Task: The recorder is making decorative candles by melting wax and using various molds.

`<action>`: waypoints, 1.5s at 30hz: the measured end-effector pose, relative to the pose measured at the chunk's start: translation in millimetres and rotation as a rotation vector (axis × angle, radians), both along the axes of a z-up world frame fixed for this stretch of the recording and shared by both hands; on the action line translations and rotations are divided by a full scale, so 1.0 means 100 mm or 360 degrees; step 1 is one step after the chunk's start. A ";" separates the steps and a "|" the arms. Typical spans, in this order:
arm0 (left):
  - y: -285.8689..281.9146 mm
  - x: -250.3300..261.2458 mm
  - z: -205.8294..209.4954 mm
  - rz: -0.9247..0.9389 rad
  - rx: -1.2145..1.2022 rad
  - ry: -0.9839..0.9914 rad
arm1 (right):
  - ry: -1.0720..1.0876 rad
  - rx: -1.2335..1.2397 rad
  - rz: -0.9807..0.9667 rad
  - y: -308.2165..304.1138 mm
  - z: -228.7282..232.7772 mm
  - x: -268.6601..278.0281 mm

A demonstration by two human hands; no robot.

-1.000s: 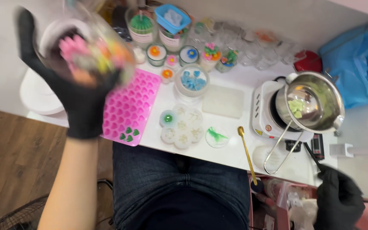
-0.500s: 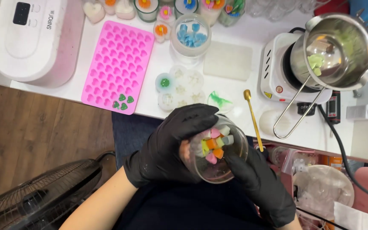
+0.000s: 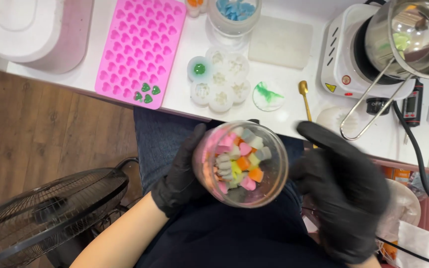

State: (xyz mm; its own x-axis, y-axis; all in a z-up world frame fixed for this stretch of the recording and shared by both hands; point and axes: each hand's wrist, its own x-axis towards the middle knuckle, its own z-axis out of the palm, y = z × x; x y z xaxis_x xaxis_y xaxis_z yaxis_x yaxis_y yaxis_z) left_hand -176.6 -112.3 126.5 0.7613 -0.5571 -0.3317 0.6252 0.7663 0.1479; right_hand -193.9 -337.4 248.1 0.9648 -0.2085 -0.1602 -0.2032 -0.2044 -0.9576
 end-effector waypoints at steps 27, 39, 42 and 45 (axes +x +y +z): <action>-0.30 0.24 0.57 -0.0025 0.0535 -0.0695 | -0.0741 -0.1792 0.1051 0.01 0.42 0.48; -0.38 0.30 0.39 0.0115 0.0353 -0.0076 | -0.0796 -0.1113 0.0782 -0.33 0.65 0.47; -0.45 0.29 0.37 0.0087 0.0367 -0.0026 | -0.0330 -0.1035 0.0525 -0.63 0.52 0.44; -0.62 0.42 0.32 0.0032 0.0321 -0.0058 | -0.0404 -0.0016 0.0550 -0.97 0.29 0.47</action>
